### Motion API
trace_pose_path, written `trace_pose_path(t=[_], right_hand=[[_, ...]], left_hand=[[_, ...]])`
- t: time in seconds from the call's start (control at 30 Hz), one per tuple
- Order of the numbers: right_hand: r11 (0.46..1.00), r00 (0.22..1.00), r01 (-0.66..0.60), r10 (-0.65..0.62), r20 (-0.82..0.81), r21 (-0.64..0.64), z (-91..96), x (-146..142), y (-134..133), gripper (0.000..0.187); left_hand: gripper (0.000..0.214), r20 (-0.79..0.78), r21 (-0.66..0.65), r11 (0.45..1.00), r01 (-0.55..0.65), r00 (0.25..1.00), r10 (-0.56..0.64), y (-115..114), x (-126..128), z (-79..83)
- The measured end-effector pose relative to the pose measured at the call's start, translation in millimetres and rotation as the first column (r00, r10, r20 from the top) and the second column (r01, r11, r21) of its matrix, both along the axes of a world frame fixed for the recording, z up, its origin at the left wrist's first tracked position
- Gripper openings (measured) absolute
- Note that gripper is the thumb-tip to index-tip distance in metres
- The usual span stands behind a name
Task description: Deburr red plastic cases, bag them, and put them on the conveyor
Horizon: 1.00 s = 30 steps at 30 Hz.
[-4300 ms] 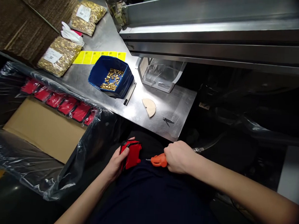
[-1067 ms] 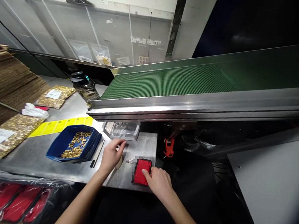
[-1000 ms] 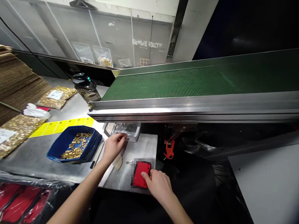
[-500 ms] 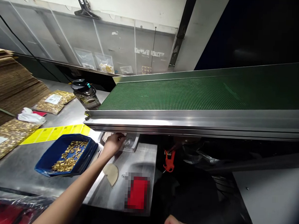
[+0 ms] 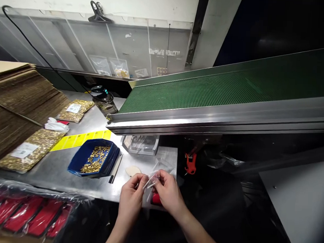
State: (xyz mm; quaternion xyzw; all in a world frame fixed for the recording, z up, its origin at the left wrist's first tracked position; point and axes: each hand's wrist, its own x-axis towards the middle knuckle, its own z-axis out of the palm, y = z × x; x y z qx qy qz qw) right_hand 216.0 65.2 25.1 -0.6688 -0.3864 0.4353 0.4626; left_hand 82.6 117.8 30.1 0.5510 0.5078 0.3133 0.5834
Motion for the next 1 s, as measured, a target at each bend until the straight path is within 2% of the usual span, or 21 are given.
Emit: trace_pose_path(t=[0.1, 0.2, 0.3, 0.37, 0.43, 0.53, 0.63, 0.7, 0.77, 0.87, 0.93, 1.0], right_hand=[[1.0, 0.996, 0.021, -0.019, 0.093, -0.02, -1.5, 9.9, -17.1, 0.022], [0.998, 0.926, 0.063, -0.049, 0.375, -0.024, -1.0, 16.6, -31.8, 0.025], [0.994, 0.855, 0.104, -0.081, 0.512, -0.015, -0.9, 19.6, -37.0, 0.022], [0.992, 0.828, 0.124, -0.105, 0.55, 0.004, 0.2, 22.2, -37.1, 0.016], [0.989, 0.833, 0.144, -0.141, 0.536, 0.037, 2.6, 25.4, -36.4, 0.012], [0.988, 0.921, 0.146, -0.152, 0.36, 0.044, 7.7, 27.5, -35.1, 0.01], [0.992, 0.976, 0.123, -0.116, 0.185, -0.027, 11.5, 23.4, -34.8, 0.012], [0.994, 0.992, 0.09, -0.084, 0.089, -0.06, 12.5, 18.4, -36.0, 0.012], [0.997, 0.999, 0.002, 0.003, 0.052, -0.083, 12.2, 13.5, -38.7, 0.008], [0.976, 0.958, -0.106, 0.151, 0.245, -0.188, 8.9, 8.2, -43.6, 0.008], [0.946, 0.868, -0.096, 0.231, 0.439, -0.309, 6.1, 6.1, -45.6, 0.006], [0.908, 0.772, -0.061, 0.306, 0.557, -0.415, 5.1, 5.2, -45.6, 0.02]], left_hand=[[0.043, 0.197, -0.237, 0.971, -0.015, 0.978, 0.063, -5.1, -1.7, -4.3], [0.043, 0.365, -0.486, 0.872, 0.049, 0.919, 0.152, -6.2, 2.8, -10.2], [0.042, 0.401, -0.577, 0.809, 0.116, 0.903, 0.157, -6.4, 9.4, -11.9], [0.042, 0.399, -0.559, 0.809, 0.181, 0.914, 0.071, -6.7, 11.3, -9.1], [0.047, 0.371, -0.506, 0.829, 0.238, 0.928, -0.04, -7.7, 10.7, -4.4], [0.055, 0.28, -0.351, 0.878, 0.325, 0.931, -0.232, -10.7, 7.6, 1.2], [0.056, 0.091, -0.168, 0.907, 0.386, 0.922, -0.376, -12.9, 4.4, -0.4], [0.052, -0.061, -0.033, 0.952, 0.305, 0.95, -0.306, -11.8, 1.8, -4.3], [0.045, -0.145, 0.102, 0.983, 0.149, 0.98, -0.134, -8.5, -1.0, -7.9], [0.037, -0.133, 0.244, 0.966, -0.09, 0.983, 0.125, -3.5, -3.3, -10.9], [0.028, -0.08, 0.223, 0.959, -0.174, 0.977, 0.196, -3.8, -2.2, -12.9], [0.031, 0.015, 0.007, 0.985, -0.175, 0.984, 0.175, -7.7, 0.5, -16.5]])
